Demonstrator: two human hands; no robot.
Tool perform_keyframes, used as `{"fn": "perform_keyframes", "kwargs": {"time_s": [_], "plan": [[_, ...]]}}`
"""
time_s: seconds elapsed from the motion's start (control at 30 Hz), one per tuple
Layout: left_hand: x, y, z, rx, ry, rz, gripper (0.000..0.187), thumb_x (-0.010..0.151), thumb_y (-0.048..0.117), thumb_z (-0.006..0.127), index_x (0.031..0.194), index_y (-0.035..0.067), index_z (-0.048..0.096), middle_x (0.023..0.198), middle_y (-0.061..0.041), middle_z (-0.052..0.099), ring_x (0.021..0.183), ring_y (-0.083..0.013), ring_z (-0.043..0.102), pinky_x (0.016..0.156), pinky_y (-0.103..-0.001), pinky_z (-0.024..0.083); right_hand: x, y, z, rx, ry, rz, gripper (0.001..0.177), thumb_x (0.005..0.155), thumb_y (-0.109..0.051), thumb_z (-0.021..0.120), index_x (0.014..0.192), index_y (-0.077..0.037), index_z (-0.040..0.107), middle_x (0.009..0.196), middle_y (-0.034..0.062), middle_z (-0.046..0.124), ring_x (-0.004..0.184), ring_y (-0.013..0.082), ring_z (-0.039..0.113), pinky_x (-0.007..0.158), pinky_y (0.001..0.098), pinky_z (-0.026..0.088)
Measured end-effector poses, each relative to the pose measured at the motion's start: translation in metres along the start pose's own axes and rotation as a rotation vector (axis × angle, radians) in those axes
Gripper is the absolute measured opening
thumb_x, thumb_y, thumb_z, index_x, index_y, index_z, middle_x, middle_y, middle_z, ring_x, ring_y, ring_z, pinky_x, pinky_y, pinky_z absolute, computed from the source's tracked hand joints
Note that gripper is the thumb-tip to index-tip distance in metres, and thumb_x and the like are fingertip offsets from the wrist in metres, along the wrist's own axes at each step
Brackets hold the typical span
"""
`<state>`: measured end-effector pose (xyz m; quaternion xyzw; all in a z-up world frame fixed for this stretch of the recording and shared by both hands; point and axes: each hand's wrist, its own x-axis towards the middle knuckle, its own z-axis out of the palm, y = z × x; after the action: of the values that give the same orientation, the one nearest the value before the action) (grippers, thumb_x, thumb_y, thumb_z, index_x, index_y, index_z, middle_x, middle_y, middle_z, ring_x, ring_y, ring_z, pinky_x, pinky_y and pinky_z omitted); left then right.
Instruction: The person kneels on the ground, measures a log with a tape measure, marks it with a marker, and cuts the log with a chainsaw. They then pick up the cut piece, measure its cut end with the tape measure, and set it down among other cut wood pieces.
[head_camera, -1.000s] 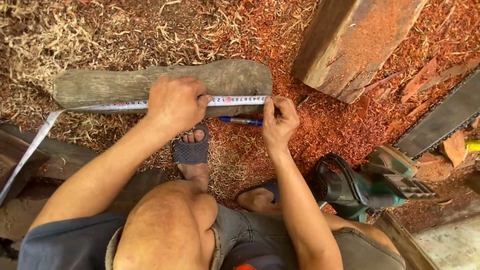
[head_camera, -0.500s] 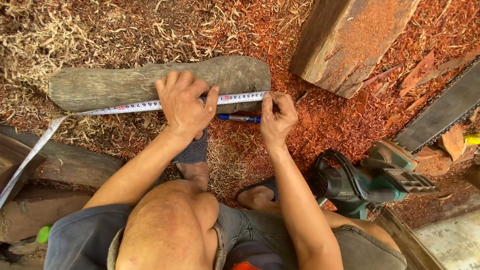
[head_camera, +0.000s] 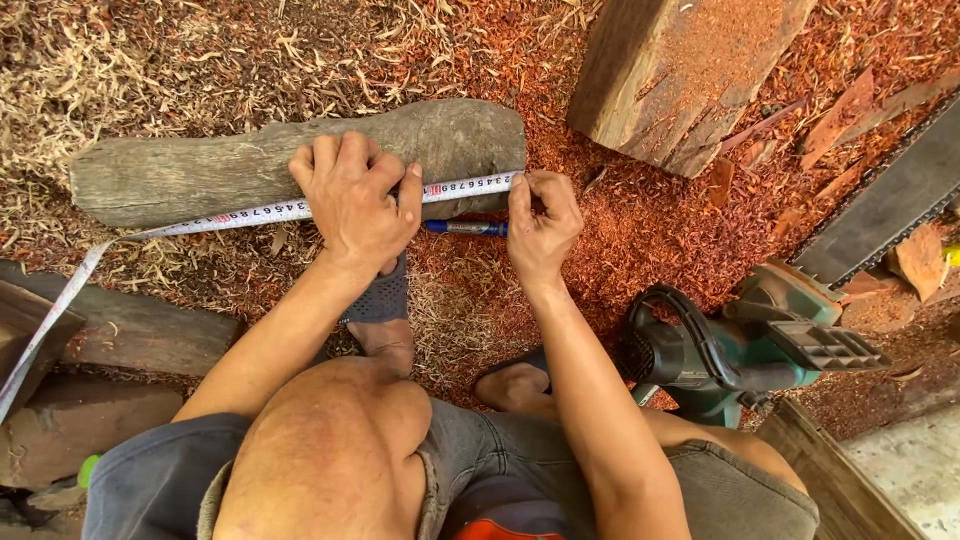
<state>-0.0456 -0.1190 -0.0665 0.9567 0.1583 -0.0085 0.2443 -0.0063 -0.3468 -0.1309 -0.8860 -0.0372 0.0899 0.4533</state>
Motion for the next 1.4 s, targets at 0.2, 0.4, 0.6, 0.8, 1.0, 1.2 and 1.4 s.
{"fn": "perform_keyframes", "kwargs": {"time_s": [0.2, 0.4, 0.6, 0.8, 1.0, 1.2, 1.4], "plan": [[0.001, -0.003, -0.001, -0.043, -0.028, 0.027, 0.019, 0.086, 0.023, 0.082, 0.076, 0.01, 0.072, 0.102, -0.006, 0.055, 0.11, -0.0282, 0.048, 0.103, -0.053, 0.031, 0.003, -0.006, -0.003, -0.016, -0.016, -0.005, 0.024, 0.101, -0.013, 0.071, 0.081, -0.003, 0.063, 0.092, 0.0096, 0.07, 0.08, 0.016, 0.065, 0.066, 0.0302, 0.056], [-0.006, -0.01, 0.008, -0.044, -0.038, 0.042, 0.02, 0.088, 0.024, 0.081, 0.074, 0.012, 0.073, 0.119, -0.01, 0.055, 0.129, -0.0334, 0.044, 0.118, -0.06, 0.021, 0.002, 0.0, -0.005, 0.004, -0.048, 0.04, 0.027, 0.102, -0.016, 0.071, 0.08, -0.005, 0.063, 0.091, 0.0076, 0.071, 0.074, 0.0126, 0.062, 0.061, 0.0281, 0.053], [-0.011, -0.006, -0.012, -0.086, -0.055, 0.102, 0.035, 0.095, 0.032, 0.083, 0.079, 0.006, 0.065, 0.132, -0.017, 0.053, 0.14, -0.038, 0.039, 0.119, -0.061, 0.024, 0.004, 0.001, -0.01, 0.042, -0.094, 0.086, 0.025, 0.102, -0.021, 0.071, 0.083, -0.006, 0.066, 0.09, 0.0059, 0.071, 0.07, 0.009, 0.059, 0.056, 0.025, 0.051], [-0.018, -0.056, -0.033, 0.035, -0.059, 0.181, 0.02, 0.101, 0.018, 0.074, 0.09, 0.007, 0.06, 0.122, -0.012, 0.059, 0.121, -0.029, 0.054, 0.104, -0.048, 0.042, 0.002, -0.007, -0.018, 0.255, -0.117, 0.318, 0.018, 0.106, -0.025, 0.061, 0.104, -0.008, 0.068, 0.094, 0.0043, 0.07, 0.075, 0.0096, 0.062, 0.063, 0.0276, 0.056], [0.04, -0.176, -0.084, 0.094, 0.175, -0.107, 0.005, 0.099, 0.004, 0.066, 0.1, 0.008, 0.064, 0.092, -0.003, 0.068, 0.088, -0.0214, 0.069, 0.08, -0.035, 0.052, -0.033, 0.013, -0.021, -0.241, -0.264, 0.055, 0.021, 0.1, -0.02, 0.068, 0.114, -0.005, 0.062, 0.093, 0.0059, 0.066, 0.078, 0.0139, 0.062, 0.068, 0.0322, 0.056], [0.053, -0.168, -0.106, 0.524, 0.541, -0.019, 0.028, 0.094, 0.01, 0.071, 0.121, 0.008, 0.065, 0.115, -0.014, 0.068, 0.118, -0.0286, 0.065, 0.108, -0.039, 0.041, -0.018, -0.019, -0.035, -0.607, -0.578, -0.15, 0.019, 0.086, -0.018, 0.074, 0.098, -0.006, 0.065, 0.087, 0.0095, 0.063, 0.079, 0.0241, 0.058, 0.074, 0.0413, 0.048], [-0.008, -0.001, -0.068, -0.338, -0.236, 0.236, 0.029, 0.087, 0.036, 0.079, 0.1, 0.01, 0.075, 0.092, -0.008, 0.073, 0.088, -0.0295, 0.071, 0.075, -0.044, 0.056, -0.008, -0.061, -0.042, -0.539, -0.836, -0.225, 0.014, 0.085, -0.01, 0.07, 0.098, -0.005, 0.071, 0.098, 0.0112, 0.064, 0.09, 0.0265, 0.062, 0.085, 0.0446, 0.052]]}}
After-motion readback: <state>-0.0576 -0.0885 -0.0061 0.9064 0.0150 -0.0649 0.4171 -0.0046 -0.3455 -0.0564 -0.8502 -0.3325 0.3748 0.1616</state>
